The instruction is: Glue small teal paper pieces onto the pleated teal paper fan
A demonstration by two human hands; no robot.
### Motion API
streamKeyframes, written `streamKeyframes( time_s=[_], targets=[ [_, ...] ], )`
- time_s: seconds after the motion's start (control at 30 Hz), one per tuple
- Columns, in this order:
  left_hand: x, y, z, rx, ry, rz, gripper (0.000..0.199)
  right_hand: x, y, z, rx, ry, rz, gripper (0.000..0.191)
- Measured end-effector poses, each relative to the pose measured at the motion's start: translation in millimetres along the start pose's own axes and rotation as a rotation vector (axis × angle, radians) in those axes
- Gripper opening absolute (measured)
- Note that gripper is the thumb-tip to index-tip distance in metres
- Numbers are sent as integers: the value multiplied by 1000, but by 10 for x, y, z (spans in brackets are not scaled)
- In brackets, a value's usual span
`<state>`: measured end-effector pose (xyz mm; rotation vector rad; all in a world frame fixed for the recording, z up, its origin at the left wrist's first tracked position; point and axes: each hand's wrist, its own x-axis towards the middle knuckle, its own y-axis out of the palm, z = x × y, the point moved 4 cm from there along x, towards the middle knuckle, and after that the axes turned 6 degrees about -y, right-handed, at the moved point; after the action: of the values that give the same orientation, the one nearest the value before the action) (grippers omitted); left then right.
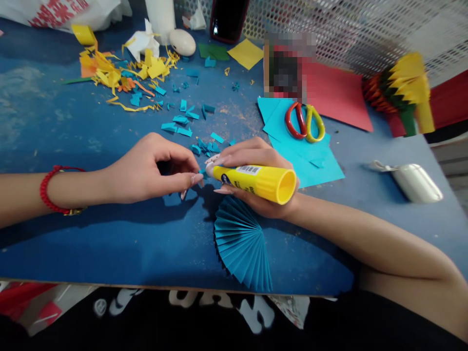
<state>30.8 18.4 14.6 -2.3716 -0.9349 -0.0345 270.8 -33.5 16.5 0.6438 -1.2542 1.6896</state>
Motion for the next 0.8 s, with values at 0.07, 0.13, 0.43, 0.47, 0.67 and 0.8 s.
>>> streamKeyframes(
  time_s=[0.07, 0.13, 0.43, 0.47, 0.67, 0.8],
  targets=[
    [-9, -14, -16, 38, -6, -6, 25, -5, 6, 0, -18, 11, 29, 28],
    [-9, -21, -31, 97, -25, 23, 34, -6, 11, 2, -31, 17, 53, 27],
    [1, -31, -125, 93, -70, 60, 32, -24, 56, 77, -45, 38, 74, 27],
    [-2, -41, -133, 114, -77, 75, 31, -28, 62, 82, -53, 40, 81, 27],
    [-6, -72, -21, 309, -128, 134, 29, -39, 79, 72, -73, 26, 79, 25],
    [7, -28, 29, 175, -67, 29, 38, -37, 63, 36, -105, -2, 49, 22]
  ],
)
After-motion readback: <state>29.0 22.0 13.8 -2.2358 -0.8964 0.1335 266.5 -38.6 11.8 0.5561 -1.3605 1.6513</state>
